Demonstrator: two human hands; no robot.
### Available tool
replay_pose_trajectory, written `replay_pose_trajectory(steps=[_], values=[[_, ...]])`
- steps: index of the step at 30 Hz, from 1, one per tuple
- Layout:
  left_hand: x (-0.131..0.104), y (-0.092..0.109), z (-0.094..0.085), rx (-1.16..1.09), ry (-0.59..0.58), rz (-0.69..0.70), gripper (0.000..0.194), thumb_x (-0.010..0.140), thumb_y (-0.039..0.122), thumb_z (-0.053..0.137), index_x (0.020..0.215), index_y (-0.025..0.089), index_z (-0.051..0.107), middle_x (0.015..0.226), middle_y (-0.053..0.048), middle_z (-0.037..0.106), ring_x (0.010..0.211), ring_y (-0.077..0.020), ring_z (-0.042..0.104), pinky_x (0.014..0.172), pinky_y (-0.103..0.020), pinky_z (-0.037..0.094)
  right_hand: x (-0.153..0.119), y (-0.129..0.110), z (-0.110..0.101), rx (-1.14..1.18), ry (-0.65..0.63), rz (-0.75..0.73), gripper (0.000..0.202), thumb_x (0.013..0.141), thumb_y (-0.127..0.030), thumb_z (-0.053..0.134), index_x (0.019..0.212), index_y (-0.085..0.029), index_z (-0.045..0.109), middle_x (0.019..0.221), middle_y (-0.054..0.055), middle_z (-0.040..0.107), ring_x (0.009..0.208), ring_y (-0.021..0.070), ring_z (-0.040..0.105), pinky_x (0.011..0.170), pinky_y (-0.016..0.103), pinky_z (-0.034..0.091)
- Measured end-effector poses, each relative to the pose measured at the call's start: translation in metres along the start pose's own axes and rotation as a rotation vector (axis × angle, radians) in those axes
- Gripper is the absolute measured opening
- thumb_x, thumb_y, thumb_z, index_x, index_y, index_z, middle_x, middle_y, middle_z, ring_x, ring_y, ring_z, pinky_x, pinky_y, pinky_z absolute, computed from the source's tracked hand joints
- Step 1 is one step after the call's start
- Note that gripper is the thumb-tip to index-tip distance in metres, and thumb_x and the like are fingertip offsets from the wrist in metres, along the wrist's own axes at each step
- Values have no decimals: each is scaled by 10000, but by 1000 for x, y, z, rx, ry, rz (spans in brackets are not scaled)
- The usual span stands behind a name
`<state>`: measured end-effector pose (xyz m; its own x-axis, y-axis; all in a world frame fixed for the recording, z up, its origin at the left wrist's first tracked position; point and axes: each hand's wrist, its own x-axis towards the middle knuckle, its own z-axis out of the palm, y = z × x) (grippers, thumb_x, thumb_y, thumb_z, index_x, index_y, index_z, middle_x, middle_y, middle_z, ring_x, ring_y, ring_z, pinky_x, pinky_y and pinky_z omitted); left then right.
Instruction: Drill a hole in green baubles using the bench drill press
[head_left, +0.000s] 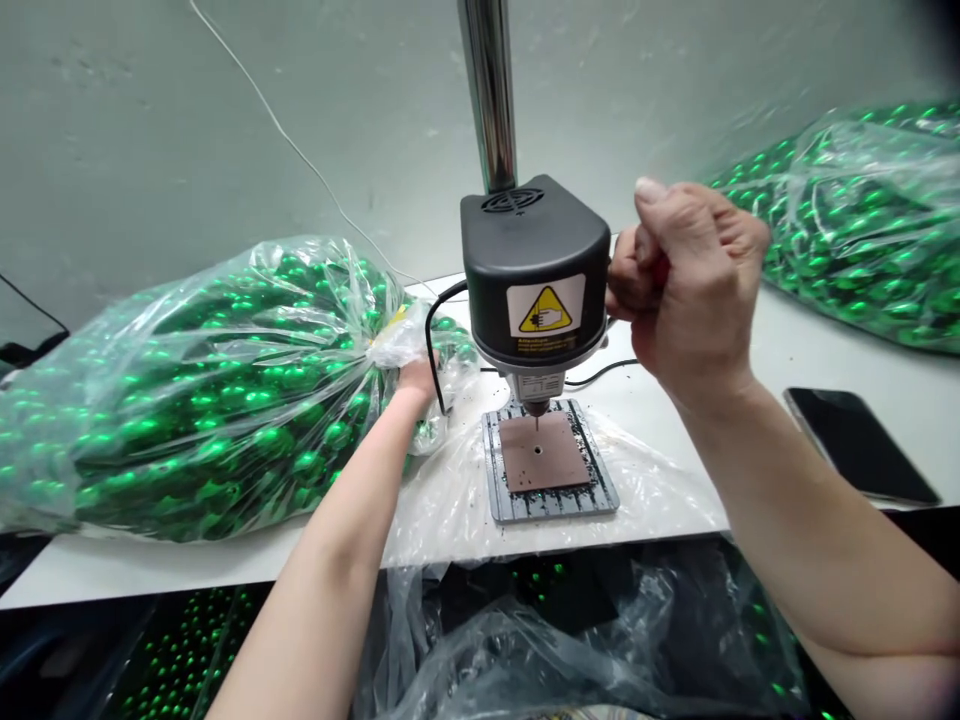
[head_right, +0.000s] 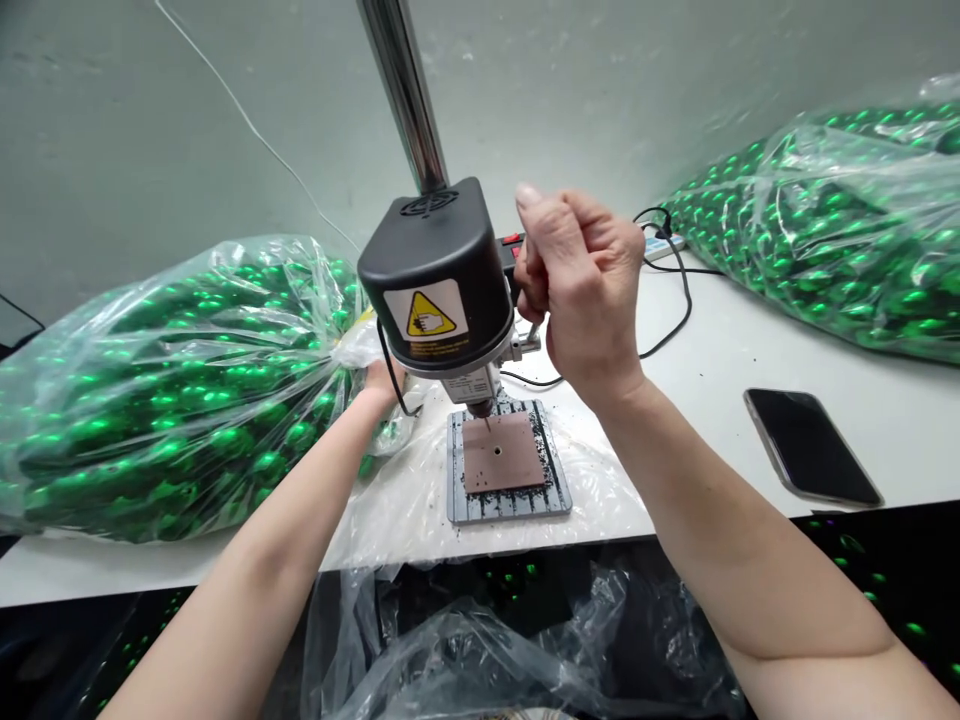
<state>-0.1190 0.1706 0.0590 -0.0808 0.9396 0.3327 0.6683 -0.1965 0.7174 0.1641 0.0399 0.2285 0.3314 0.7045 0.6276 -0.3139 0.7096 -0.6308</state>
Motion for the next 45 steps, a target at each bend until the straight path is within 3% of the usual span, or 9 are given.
replay_pose_trajectory(steps=[6,10,14,18,24,27,31,37,45], values=[[-10,-2,-15,154,-113,-65,154,693,98,713,809,181,653,1148,-187,704,1304,-411,565,1149,-545,380,0,2,0,29,-14,3,502,829,-367,779,541,-225,393,449,-64,326,365,63,281,312,273,205],[-34,12,-44,161,-145,-85,288,642,152,778,912,192,685,961,-105,695,1045,-344,669,1018,-511,498,1,2,0,33,-23,17,528,826,-389,784,538,-223,374,438,-72,322,355,53,278,310,249,183],[-87,27,-78,-339,-85,-218,517,711,337,784,1192,220,635,996,-55,686,898,-231,690,857,-418,599,2,4,1,81,-13,2,518,806,-362,797,524,-226,384,422,-72,328,340,52,259,296,262,149],[-143,46,-89,-902,-48,-428,451,754,456,803,1123,266,629,1113,-55,709,979,-223,717,883,-421,619,3,7,-1,82,-15,-1,537,787,-407,824,536,-230,383,424,-69,327,343,53,252,298,272,128],[-184,69,-43,-1044,-130,-466,535,729,417,880,1184,275,638,1139,-57,725,1034,-226,728,980,-443,588,5,9,-3,-3,-22,-10,566,832,-535,762,561,-239,362,435,-67,328,361,52,266,322,270,175],[-187,73,-12,-983,-149,-449,603,714,382,872,1248,252,624,1132,-78,730,1017,-225,729,951,-416,589,6,11,-3,-46,-26,-35,598,830,-621,724,578,-247,331,434,-75,317,353,47,239,318,275,170],[-182,74,18,-1014,-172,-484,482,780,462,788,1174,254,603,1134,-77,718,1058,-239,722,944,-426,589,7,12,-4,-97,-69,-5,620,849,-707,640,619,-242,299,461,-74,322,378,49,259,336,261,191],[-180,80,41,-945,-45,-438,604,674,453,886,1149,237,582,1045,-44,721,955,-188,708,898,-350,555,5,9,-4,-69,-77,-1,621,826,-710,668,627,-247,307,486,-71,310,394,58,275,346,263,191],[-180,84,59,-795,-80,-209,571,645,336,925,1100,208,605,1068,-61,724,1015,-208,690,929,-346,532,1,1,-1,-18,-59,43,633,770,-724,717,618,-259,316,515,-74,307,407,59,240,356,297,178]])
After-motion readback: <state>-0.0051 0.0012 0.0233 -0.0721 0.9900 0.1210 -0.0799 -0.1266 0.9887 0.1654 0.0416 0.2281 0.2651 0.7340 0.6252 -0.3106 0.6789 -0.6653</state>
